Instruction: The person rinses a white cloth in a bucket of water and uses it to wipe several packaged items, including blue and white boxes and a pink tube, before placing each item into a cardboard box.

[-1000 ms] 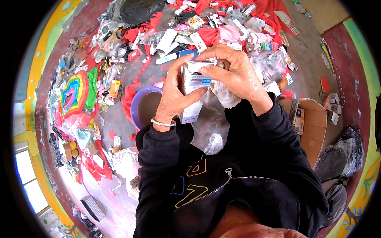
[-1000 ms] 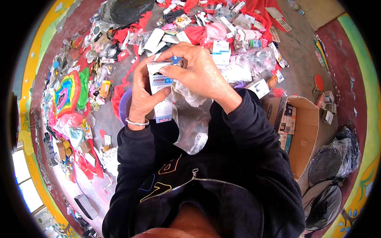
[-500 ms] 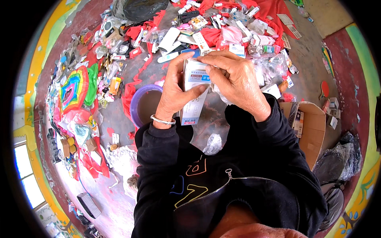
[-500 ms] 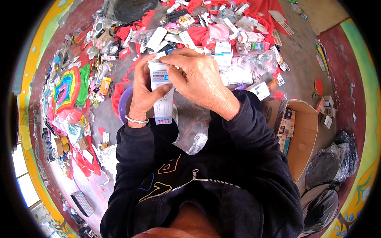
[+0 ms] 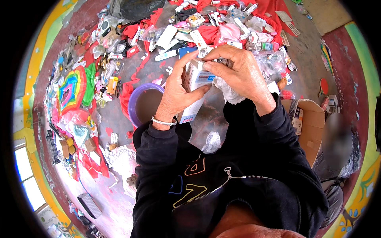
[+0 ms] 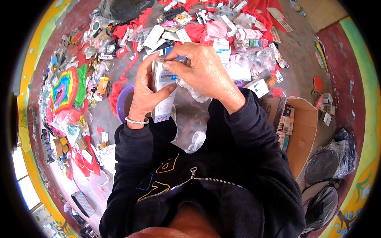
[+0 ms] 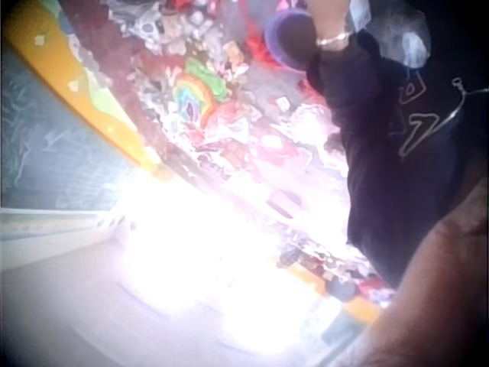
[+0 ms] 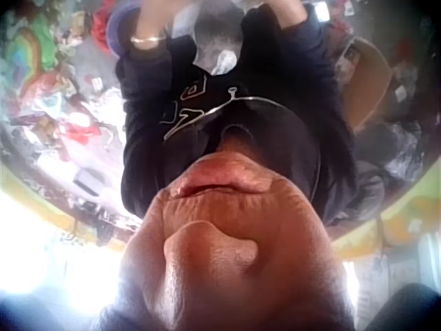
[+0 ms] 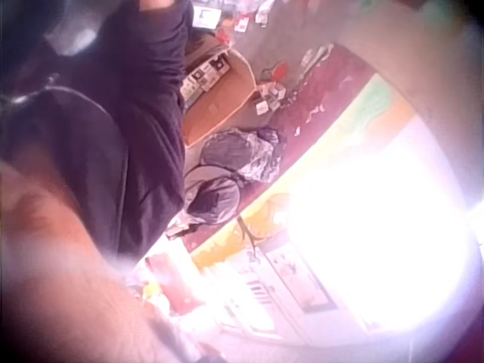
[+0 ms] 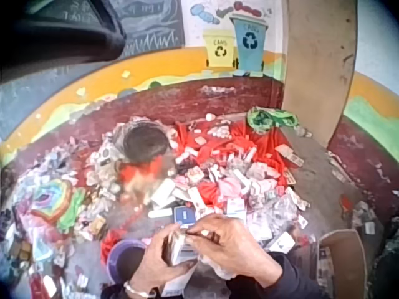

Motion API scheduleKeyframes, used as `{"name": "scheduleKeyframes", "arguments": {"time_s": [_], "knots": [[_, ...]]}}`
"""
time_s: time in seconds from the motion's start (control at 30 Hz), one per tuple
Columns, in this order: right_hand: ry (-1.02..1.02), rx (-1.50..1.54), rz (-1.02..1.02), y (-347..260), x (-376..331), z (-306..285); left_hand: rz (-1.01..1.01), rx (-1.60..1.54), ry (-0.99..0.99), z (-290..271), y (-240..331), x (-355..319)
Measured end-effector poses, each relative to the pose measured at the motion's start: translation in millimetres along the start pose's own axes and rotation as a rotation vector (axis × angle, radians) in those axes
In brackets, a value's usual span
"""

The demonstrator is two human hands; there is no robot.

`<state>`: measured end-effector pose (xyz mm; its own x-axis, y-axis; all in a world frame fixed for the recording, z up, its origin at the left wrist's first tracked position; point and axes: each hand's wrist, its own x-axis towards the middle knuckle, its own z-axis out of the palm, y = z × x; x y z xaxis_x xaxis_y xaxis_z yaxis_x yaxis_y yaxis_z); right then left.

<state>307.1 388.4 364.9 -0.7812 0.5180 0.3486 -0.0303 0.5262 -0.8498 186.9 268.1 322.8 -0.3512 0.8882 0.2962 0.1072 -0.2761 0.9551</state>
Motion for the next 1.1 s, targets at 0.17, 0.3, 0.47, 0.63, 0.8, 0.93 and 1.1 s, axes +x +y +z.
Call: {"name": "scheduleKeyframes", "arguments": {"time_s": [0.17, 0.3, 0.47, 0.63, 0.8, 0.93, 1.1], "knots": [[0.039, -0.069, -0.040, 1, 1, 1, 0.034, 0.035, 0.024, 1, 0, -1], [0.091, -0.170, -0.086, -2, -1, 3, 0.128, 0.215, 0.049, -3, -9, -2], [0.099, -0.163, -0.118, -6, -2, -1, 0.283, 0.329, 0.132, -3, -13, -2], [0.019, 0.144, 0.027, -3, 0, -8, 0.354, 0.426, 0.074, -4, -13, 0], [0.004, 0.186, -0.078, 7, 1, -8, 0.335, 0.346, 0.133, 2, -16, 0], [-0.015, 0.062, -0.060, 6, 1, -9, 0.330, 0.391, 0.104, -1, -18, 2], [-0.035, -0.012, 0.008, 1, 0, -8, 0.355, 0.454, 0.108, 0, -14, 4]]}}
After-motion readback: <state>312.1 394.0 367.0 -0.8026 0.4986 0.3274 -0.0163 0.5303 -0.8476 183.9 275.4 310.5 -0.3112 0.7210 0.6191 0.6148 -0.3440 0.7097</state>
